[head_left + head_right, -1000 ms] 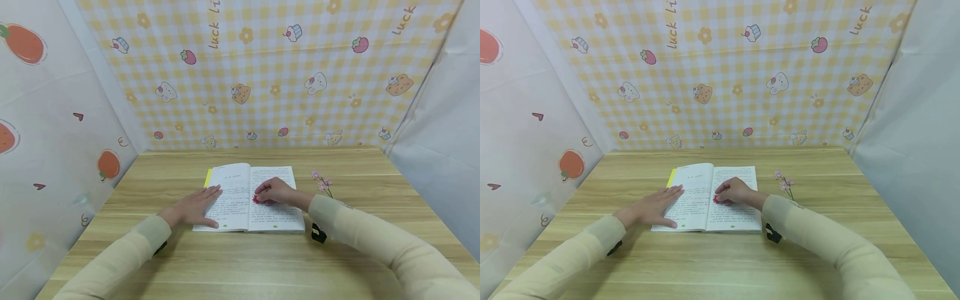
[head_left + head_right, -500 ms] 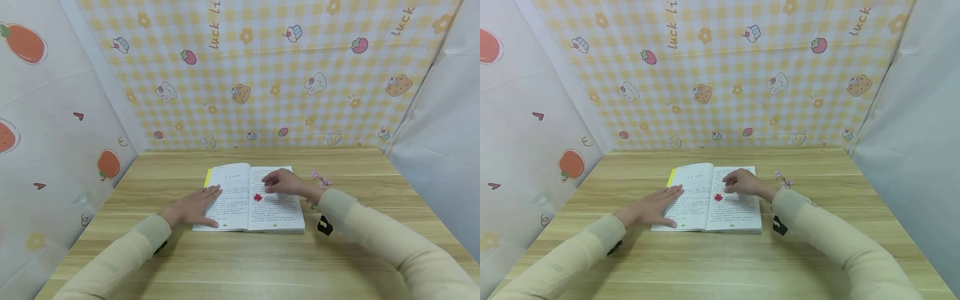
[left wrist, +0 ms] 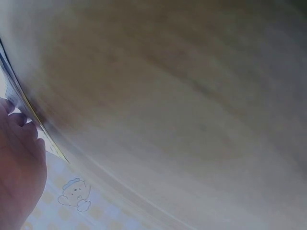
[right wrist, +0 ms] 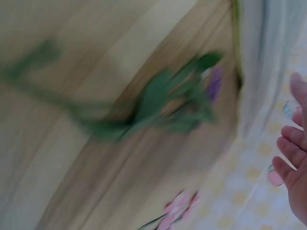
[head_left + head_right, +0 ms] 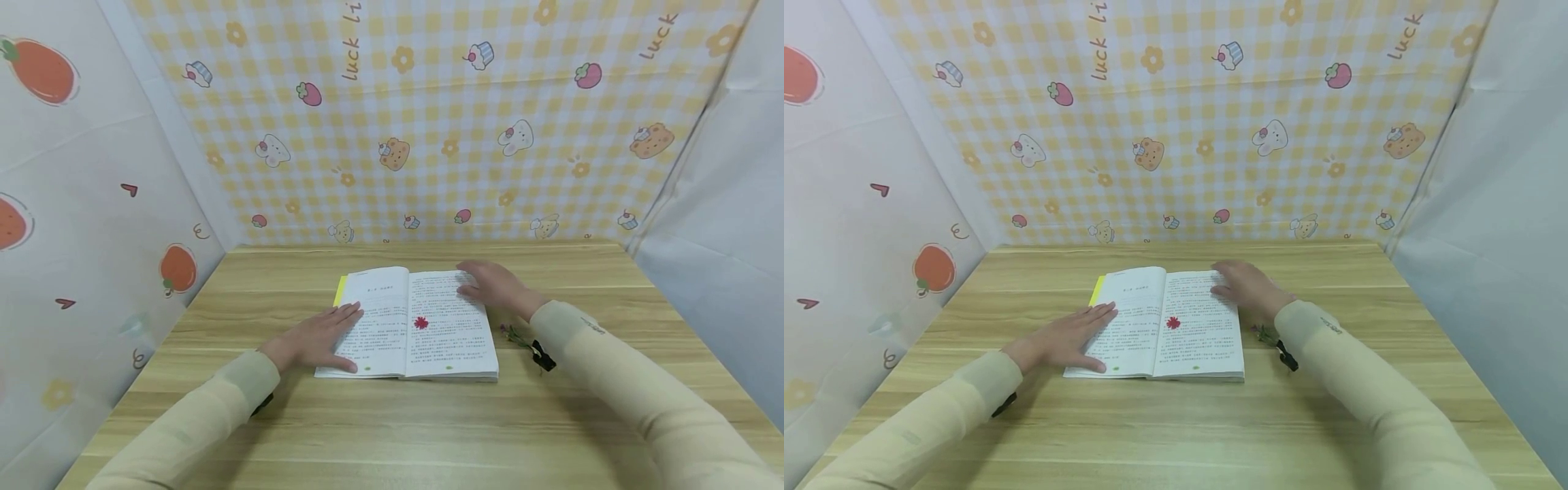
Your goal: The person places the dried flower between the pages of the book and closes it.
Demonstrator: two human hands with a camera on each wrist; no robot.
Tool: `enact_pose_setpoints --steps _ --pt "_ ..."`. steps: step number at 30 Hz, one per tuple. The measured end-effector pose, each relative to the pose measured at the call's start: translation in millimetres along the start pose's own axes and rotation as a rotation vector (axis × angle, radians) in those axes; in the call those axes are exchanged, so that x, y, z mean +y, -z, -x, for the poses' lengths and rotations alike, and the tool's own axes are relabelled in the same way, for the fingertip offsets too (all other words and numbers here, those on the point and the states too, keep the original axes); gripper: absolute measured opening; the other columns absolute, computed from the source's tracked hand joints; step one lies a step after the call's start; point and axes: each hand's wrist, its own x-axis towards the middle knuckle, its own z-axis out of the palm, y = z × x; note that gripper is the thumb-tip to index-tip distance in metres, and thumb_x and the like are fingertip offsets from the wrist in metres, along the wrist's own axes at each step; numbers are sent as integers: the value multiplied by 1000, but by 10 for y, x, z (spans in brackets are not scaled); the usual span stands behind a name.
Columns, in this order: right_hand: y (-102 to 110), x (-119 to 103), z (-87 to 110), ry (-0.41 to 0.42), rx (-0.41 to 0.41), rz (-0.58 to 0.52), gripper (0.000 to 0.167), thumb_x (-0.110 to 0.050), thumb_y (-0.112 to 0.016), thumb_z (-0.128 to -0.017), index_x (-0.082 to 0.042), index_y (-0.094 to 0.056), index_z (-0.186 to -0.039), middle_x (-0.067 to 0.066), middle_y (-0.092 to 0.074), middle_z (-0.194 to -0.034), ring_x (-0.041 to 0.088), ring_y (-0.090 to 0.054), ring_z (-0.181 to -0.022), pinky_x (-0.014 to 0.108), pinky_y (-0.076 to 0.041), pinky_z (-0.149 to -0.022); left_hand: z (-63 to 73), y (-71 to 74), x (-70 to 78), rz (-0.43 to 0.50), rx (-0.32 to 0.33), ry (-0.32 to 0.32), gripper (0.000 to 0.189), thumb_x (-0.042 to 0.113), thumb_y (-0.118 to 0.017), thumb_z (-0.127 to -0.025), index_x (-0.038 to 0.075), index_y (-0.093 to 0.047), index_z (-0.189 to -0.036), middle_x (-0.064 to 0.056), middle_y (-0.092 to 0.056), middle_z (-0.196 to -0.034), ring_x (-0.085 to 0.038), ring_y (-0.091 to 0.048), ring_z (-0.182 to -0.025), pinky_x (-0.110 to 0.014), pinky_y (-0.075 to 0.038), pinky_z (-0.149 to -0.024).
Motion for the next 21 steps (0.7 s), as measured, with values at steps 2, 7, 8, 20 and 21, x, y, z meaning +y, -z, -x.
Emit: enact_pose_setpoints --steps 2,7,8,20,21 --pt "-22 68 9 19 -5 17 58 -26 -68 -93 7 -48 -136 25 -52 -135 40 -49 -124 51 -37 -105 -5 -2 1 3 4 -6 114 84 -41 -79 6 -12 -156 -9 -6 -162 -24 -7 -147 -40 -12 -117" --pt "-34 162 12 -6 -79 24 68 -36 -60 -97 8 -38 -143 28 -39 -146 43 -37 -134 53 -27 -110 -4 1 8 7 1 -8 114 84 -41 -79 5 -12 -156 -9 -6 -162 -24 -6 -147 -39 -11 -117" --pt "-37 176 7 -20 -104 27 70 -39 -57 -98 8 -35 -145 27 -36 -148 43 -33 -136 53 -24 -112 -2 3 10 7 0 -9 114 84 -41 -79 5 -12 -156 -10 -6 -162 -24 -6 -147 -39 -11 -117" --pt "-118 265 -32 -81 -262 97 84 -56 -42 -99 9 -22 -149 29 -19 -154 44 -11 -143 52 -9 -116 -1 40 35 7 -11 11 116 85 -42 -77 5 -14 -156 -9 -8 -162 -23 -8 -147 -39 -13 -117" --pt "-118 264 -28 -84 -268 95 84 -56 -42 -99 9 -23 -149 30 -18 -154 44 -11 -143 52 -9 -116 -3 42 37 7 -11 12 116 85 -43 -77 5 -14 -156 -9 -8 -162 -23 -8 -147 -39 -13 -117"
